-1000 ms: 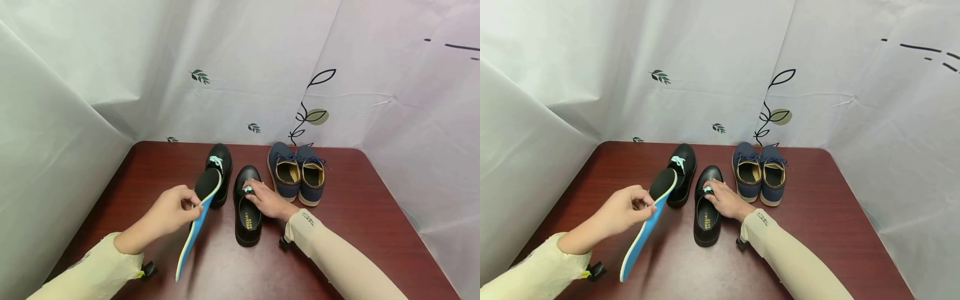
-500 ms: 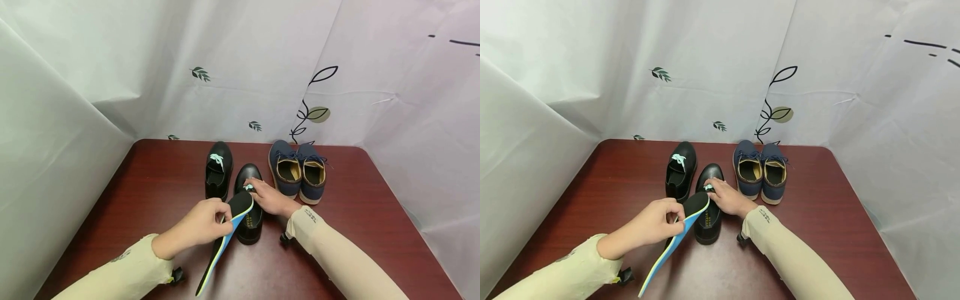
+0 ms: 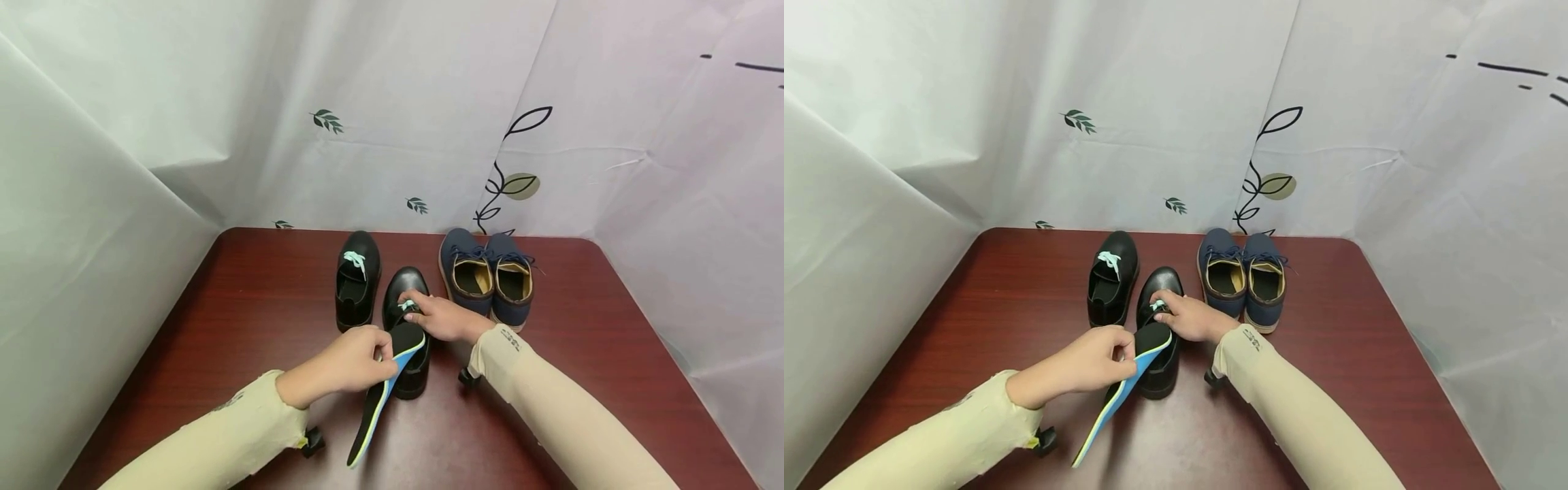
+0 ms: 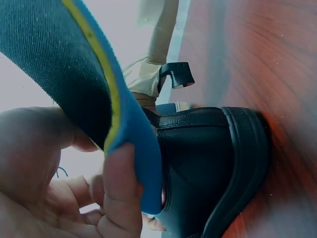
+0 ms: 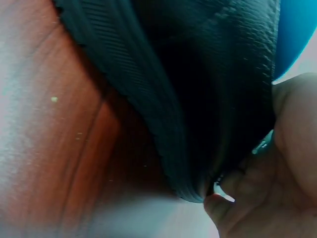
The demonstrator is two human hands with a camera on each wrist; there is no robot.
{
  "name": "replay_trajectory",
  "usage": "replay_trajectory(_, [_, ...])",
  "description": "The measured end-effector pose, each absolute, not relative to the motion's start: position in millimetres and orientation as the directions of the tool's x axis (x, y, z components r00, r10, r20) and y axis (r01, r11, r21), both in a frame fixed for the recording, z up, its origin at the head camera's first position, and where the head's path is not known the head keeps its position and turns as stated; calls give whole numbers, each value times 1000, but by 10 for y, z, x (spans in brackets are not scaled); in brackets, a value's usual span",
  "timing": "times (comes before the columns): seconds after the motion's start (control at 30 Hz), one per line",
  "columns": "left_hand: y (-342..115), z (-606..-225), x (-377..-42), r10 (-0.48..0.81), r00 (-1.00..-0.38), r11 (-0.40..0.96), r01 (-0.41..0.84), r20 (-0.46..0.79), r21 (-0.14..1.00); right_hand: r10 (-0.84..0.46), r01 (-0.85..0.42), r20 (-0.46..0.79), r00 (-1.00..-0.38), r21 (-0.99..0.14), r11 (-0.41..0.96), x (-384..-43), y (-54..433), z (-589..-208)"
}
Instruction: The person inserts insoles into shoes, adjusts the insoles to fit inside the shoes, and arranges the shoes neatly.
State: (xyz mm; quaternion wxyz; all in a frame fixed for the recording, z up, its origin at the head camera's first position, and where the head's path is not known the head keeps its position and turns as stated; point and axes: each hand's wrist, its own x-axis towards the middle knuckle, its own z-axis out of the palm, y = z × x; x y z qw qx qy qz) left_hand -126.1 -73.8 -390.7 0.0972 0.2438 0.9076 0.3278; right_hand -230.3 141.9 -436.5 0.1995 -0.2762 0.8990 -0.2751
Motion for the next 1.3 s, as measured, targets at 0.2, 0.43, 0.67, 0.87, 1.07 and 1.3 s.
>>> replay_trajectory(0.2, [-659,-3854,-1349,497,-859,697,310,-125,647,-614,-369,-239,-752,-619,693,-2312,1419,-4335])
replay_trajectory(0.43, [-610,-3828,-1394,449,-867,752,235,-217,615,-642,-365,-254,-723,-649,668,-2345,1429,-4322])
replay_trajectory(0.67, [-457,-3879,-1522,459,-864,772,272,-208,574,-653,-361,-248,-715,-669,650,-2341,1455,-4323])
replay_trajectory(0.87, [-374,-3925,-1615,452,-860,790,262,-236,554,-646,-366,-253,-720,-652,664,-2323,1453,-4339])
replay_trajectory(1.07, [-323,-3950,-1670,453,-862,807,287,-229,516,-642,-363,-263,-720,-646,672,-2316,1459,-4318])
replay_trajectory(1.3, [-276,-3935,-1710,459,-860,832,330,-222,445,-645,-400,-243,-724,-614,681,-2332,1436,-4327])
